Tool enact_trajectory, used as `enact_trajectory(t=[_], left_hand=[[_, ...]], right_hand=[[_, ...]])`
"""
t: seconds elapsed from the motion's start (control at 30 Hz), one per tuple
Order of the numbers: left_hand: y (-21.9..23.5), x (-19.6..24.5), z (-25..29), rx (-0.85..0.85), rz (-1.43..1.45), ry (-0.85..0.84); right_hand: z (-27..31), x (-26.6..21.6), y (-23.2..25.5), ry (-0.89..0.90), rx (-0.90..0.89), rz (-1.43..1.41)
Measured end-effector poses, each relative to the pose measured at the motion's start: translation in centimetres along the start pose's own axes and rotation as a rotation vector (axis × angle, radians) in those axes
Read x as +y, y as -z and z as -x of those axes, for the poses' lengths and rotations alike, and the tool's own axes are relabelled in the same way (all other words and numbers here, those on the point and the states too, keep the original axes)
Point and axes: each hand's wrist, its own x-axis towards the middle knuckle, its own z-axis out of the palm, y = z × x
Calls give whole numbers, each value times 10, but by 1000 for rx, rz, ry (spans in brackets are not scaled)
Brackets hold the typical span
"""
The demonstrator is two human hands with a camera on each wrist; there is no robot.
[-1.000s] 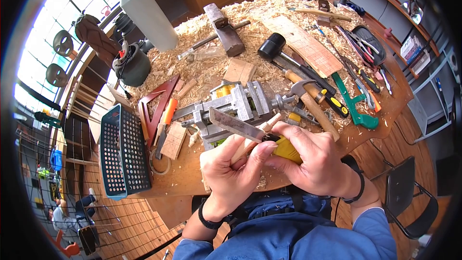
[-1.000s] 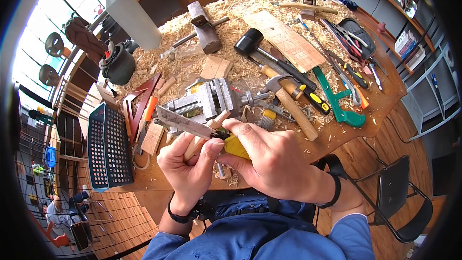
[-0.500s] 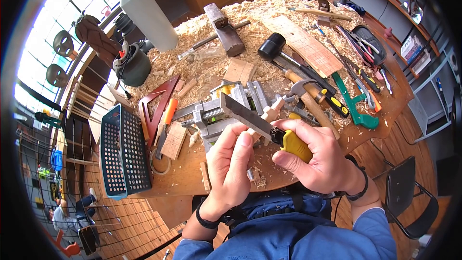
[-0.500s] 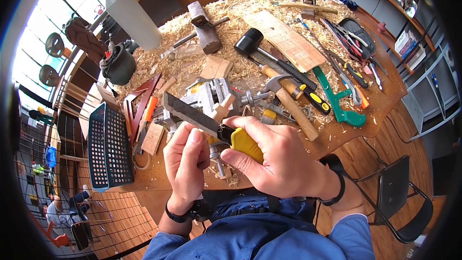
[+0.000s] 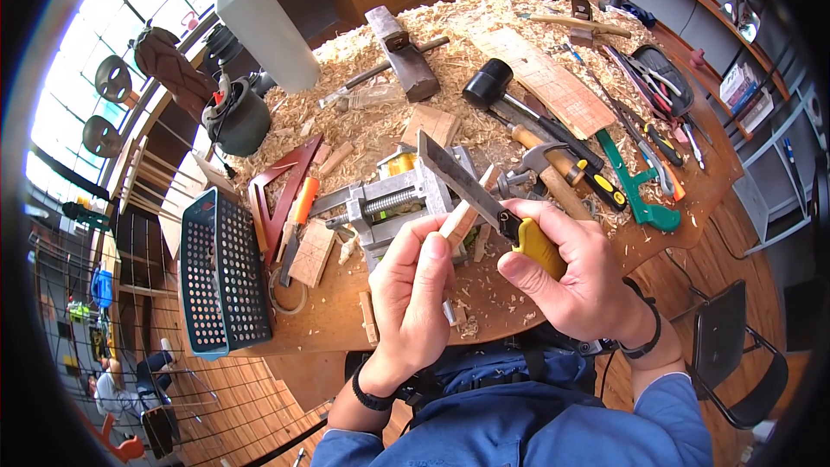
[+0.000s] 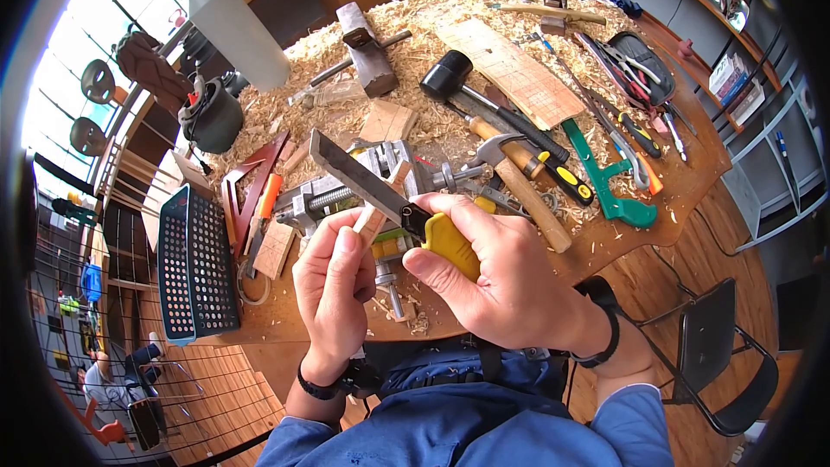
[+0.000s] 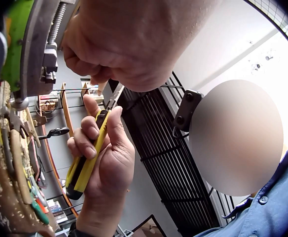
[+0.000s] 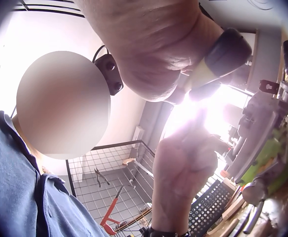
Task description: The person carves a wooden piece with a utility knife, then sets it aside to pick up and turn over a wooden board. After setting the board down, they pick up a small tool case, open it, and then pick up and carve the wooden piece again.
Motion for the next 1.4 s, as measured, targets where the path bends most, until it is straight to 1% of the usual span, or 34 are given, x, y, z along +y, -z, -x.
enact_trajectory(t=[0.13,0.2,0.23,0.3,0.37,0.5,0.6,0.67,0.73,0.87,0.9,0.93,1.0,1.13,1.27,1.33,1.37,1.4], left_hand=[[1,0,0,1,6,-1],[2,1,1,-38,61,48],[3,1,1,-38,61,48],[4,0,1,-94,78,59],[3,1,1,-100,79,63],[2,2,2,-110,98,88],[3,-1,3,-111,75,68],[4,-2,4,-125,44,39],[3,-3,4,-139,14,10],[2,-1,4,-140,5,-23],[4,2,5,-184,25,-2],[6,3,5,-229,44,19],[6,3,5,-238,33,16],[9,2,5,-255,-23,2],[8,-3,5,-257,27,8],[3,-6,4,-274,95,-146],[4,-9,3,-275,94,-146],[4,-12,2,-261,19,-201]], right_hand=[[-1,-1,0,-10,16,-16],[-1,-2,1,-11,28,-27],[-1,-2,1,-9,31,-32],[-1,-4,2,-8,34,-36],[-1,-5,3,-46,16,-51],[-1,-5,2,-37,30,-54],[0,-4,1,-19,48,-58],[0,-3,1,-12,10,0],[-1,1,-3,-24,-9,-55],[-1,11,-10,89,10,4],[-1,12,-10,129,3,26],[-1,12,-10,129,3,26],[-1,10,-10,151,-33,88],[0,10,-10,158,-35,60],[0,10,-11,175,-22,60],[0,10,-11,173,-16,55],[0,9,-11,168,-16,56],[0,9,-11,164,-17,57]])
